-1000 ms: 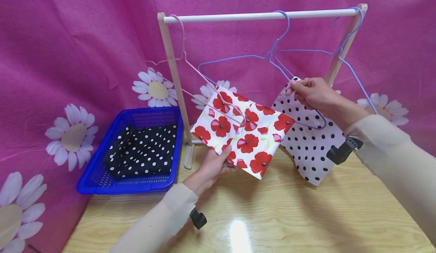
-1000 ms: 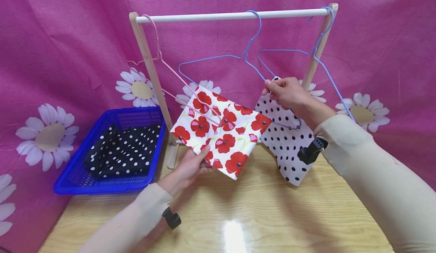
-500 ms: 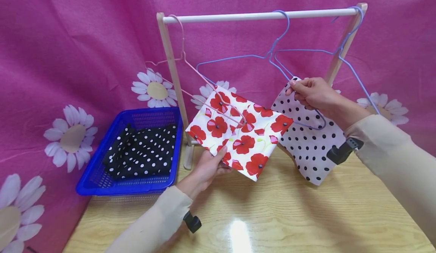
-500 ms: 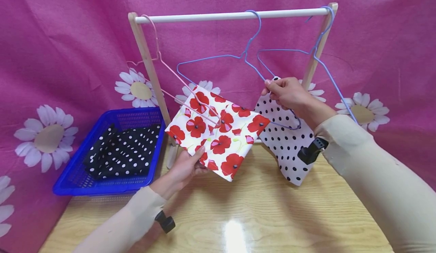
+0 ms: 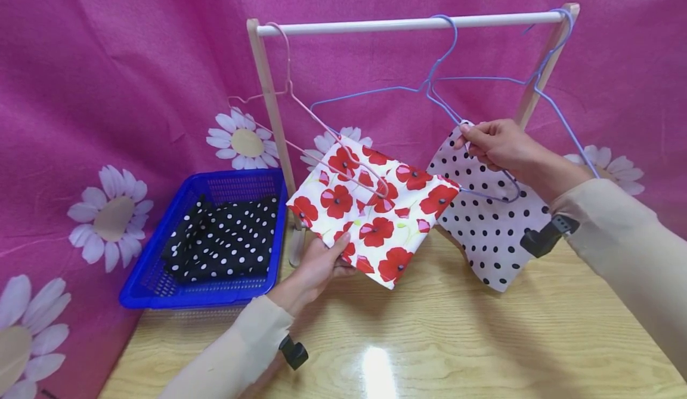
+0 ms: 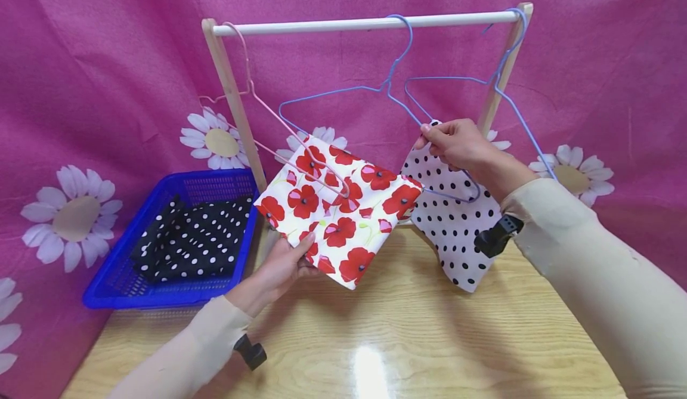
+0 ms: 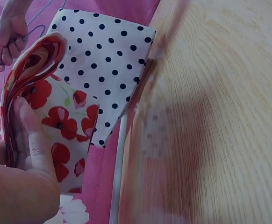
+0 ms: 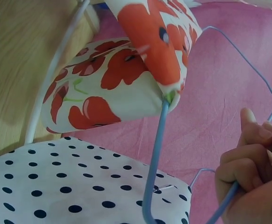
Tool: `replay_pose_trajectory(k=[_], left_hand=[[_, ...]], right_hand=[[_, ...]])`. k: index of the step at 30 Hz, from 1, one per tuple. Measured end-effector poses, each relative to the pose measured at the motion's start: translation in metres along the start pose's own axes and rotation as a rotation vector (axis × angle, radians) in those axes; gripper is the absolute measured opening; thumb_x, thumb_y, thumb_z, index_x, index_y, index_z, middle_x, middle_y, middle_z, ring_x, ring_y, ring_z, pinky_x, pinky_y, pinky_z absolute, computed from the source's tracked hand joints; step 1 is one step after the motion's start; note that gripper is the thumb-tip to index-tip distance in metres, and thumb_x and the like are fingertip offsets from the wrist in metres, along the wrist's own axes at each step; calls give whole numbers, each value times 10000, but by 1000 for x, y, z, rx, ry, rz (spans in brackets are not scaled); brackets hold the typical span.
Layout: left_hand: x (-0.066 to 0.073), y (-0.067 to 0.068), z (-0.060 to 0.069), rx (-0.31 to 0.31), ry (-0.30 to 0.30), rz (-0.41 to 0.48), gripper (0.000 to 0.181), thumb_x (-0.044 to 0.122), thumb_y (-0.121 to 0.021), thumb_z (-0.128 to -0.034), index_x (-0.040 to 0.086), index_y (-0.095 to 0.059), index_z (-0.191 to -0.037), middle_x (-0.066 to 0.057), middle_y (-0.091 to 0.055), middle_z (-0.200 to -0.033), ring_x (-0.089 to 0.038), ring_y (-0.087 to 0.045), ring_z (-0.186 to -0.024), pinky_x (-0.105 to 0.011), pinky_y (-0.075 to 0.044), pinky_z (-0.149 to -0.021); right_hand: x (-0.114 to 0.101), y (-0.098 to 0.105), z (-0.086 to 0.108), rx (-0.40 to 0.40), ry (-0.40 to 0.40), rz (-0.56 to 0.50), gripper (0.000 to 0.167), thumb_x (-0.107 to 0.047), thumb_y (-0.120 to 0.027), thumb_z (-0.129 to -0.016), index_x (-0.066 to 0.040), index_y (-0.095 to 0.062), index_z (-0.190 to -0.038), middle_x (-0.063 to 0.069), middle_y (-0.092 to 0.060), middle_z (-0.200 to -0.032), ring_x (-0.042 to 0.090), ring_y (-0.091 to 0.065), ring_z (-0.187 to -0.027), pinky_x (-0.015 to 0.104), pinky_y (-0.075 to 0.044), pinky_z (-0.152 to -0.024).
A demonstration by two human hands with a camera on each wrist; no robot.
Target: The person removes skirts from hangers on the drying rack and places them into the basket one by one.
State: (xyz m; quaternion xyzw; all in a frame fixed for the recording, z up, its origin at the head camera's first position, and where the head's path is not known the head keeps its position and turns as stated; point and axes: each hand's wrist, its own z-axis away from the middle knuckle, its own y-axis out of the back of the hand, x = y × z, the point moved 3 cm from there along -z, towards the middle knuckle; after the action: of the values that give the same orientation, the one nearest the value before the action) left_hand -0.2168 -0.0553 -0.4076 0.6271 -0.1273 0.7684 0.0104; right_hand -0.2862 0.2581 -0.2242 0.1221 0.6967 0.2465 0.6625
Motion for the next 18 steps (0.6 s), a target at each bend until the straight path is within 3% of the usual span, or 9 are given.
replay_pose_trajectory(k=[6,18], left_hand=[[1,7,1,-15,-11,-5,425,251,-514,-1066,48,-462,-1436,-222,-678,-1289,-121,-729,-870,-292,-621,-757],[-4,8,4,12,34,-4,409,258,-546,-1052,8,-500,-1373,-170,-754,-1107,-95,-699,-690,-231,-600,-642]], right_hand=[[0,3,0,-2,-17,35,367,-391,-439,-1076,-291,-681,-819,-108,-397,-584,34,-309,-520,222,-276,-459],[0,3,0,11,-7,18,392,-370,-445,-1078,-287,-690,-782,-110,-399,-581,30,-297,-511,233,-255,-443]])
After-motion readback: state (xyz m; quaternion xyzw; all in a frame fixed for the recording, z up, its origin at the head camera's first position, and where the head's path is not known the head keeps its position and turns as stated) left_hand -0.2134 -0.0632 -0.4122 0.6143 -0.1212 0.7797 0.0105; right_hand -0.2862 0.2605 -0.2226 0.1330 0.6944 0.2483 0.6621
